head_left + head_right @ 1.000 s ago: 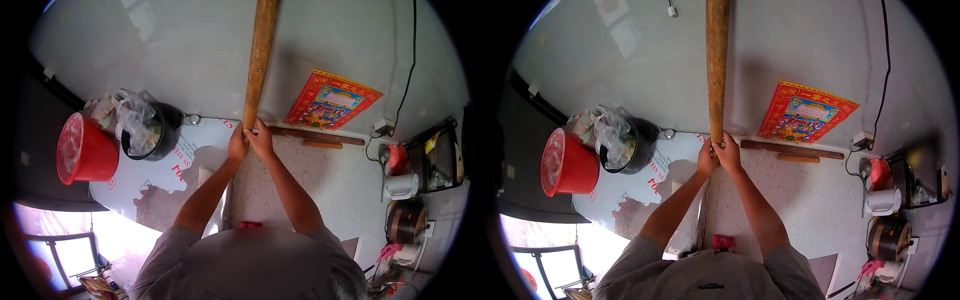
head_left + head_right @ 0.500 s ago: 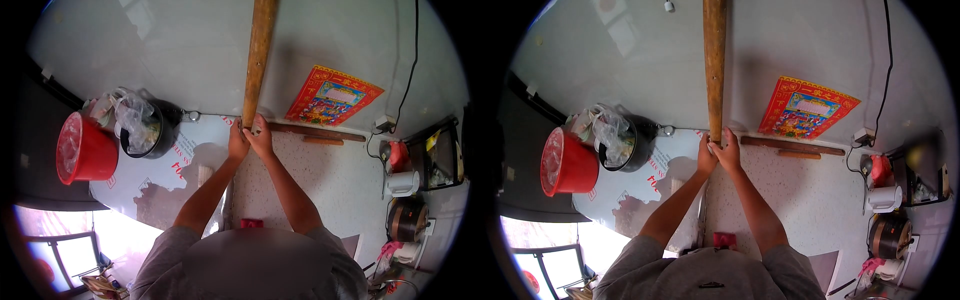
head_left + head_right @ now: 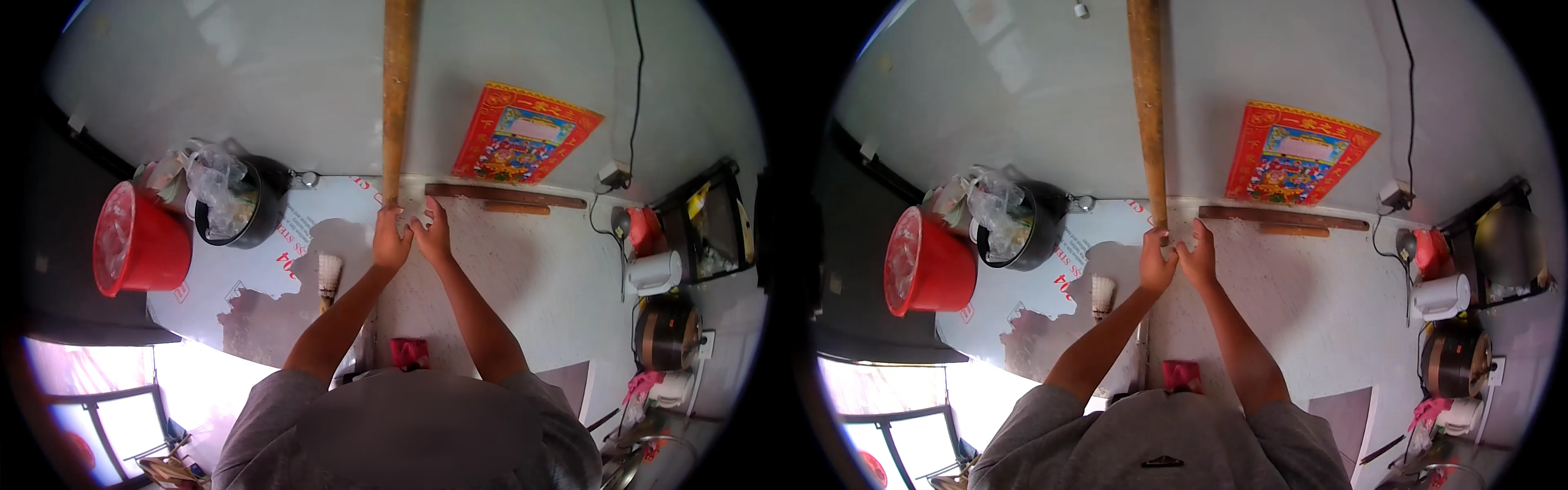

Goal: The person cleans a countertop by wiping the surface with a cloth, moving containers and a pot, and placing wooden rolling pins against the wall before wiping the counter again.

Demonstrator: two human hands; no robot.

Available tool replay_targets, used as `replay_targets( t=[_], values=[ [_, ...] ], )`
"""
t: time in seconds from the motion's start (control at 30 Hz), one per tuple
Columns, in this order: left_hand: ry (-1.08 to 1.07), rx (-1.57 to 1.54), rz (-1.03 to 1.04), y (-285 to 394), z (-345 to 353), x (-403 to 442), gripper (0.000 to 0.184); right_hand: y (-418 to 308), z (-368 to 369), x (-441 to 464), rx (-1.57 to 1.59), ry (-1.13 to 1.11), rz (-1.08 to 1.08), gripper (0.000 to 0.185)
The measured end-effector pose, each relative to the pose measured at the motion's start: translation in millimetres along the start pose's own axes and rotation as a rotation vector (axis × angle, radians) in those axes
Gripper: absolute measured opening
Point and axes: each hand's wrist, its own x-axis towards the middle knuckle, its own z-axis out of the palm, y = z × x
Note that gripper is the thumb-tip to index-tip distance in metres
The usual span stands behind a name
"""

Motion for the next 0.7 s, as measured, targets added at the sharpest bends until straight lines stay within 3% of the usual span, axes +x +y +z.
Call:
replay_targets(
  t=[0.3, 0.47, 0.7],
  values=[
    [-0.256, 0.029, 0.088, 4, 69, -21, 0.054, 41, -79, -32, -0.105, 0.131, 0.147, 0.058],
    [-0.381, 0.08, -0.03, -12, 106, -9, 0.063, 73, -102, -25, -0.062, 0.122, 0.28, 0.06],
    [-0.391, 0.13, -0.117, -42, 139, 34, 0.072, 122, -84, 23, 0.136, 0.134, 0.398, 0.064]
  ],
)
